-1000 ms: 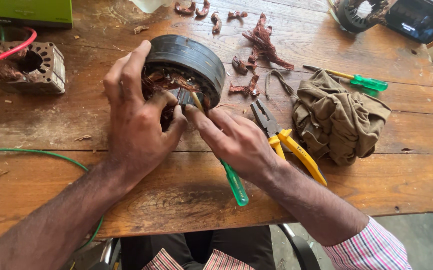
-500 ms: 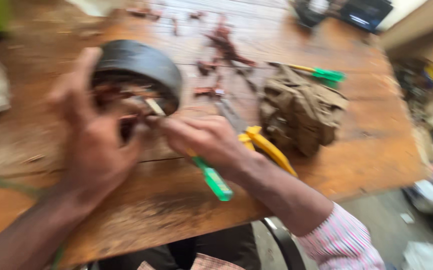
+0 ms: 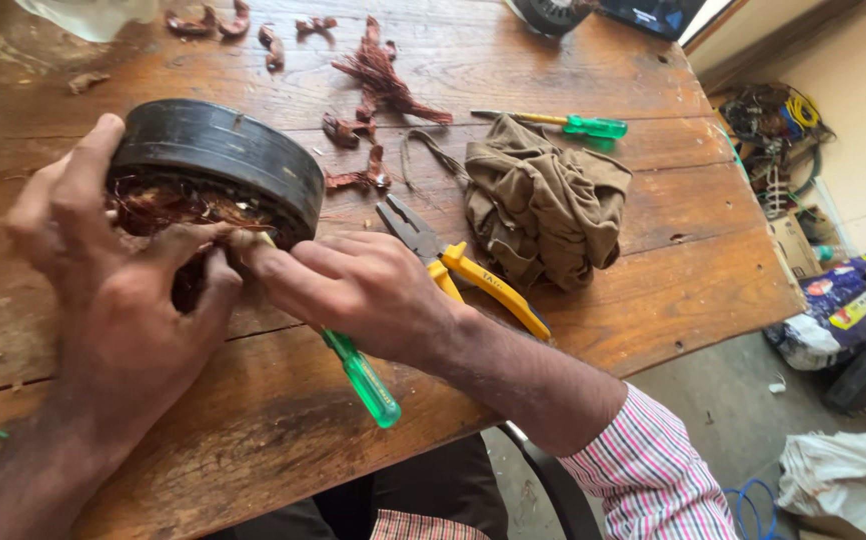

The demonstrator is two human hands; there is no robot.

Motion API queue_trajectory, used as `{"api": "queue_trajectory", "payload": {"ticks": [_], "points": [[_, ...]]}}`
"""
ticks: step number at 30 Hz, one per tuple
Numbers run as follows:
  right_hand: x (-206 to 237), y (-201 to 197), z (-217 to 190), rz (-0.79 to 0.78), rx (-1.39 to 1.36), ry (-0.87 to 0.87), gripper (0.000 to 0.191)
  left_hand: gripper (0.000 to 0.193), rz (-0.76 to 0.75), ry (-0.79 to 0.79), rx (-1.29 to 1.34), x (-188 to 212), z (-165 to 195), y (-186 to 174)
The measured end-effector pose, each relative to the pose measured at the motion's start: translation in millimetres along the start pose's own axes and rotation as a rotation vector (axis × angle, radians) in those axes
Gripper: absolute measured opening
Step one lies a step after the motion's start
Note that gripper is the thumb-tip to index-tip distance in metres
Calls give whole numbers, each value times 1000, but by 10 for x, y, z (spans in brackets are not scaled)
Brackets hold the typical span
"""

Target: The person holds an electric motor stator on a wooden workbench and uses a thin wooden stick to pry burnt copper windings out of the stator slots, working around the stator and pulling loosened winding pieces out by hand, with pliers and screwdrivers on the bench.

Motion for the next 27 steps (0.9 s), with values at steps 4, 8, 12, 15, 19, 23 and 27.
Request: {"api": "queue_trajectory", "payload": {"ticks": [4, 8, 12, 15, 19, 23, 27], "points": [[-11, 10, -8, -6, 5, 12, 36, 26, 7, -16, 90, -91, 25, -63], [-27, 96, -7, -72, 88, 14, 46, 30, -25, -102, 169, -110, 30, -61], [16, 138, -18, -172, 189, 1, 60, 21, -25, -109, 152, -51, -3, -11], [41, 154, -18, -131, 183, -33, 63, 19, -8, -105, 128, -13, -23, 9], [41, 187, 6, -75, 184, -83, 66, 20, 24, -147, 204, 6, -8, -17], [21, 189, 19, -72, 164, -89, 65, 26, 33, -152, 187, -40, 28, -65], [-112, 178, 108, 105, 287, -73, 41, 42, 90, -132, 223, -81, 76, -116]]}}
Point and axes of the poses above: each hand's wrist, its own x-axis away from the middle knuckle, its own y-axis out of the palm, z = x × y, the point moved 1 cm from there along -x, towards the middle knuckle, and after that the axes turned 2 degrees about z, right-handed, at the moved point
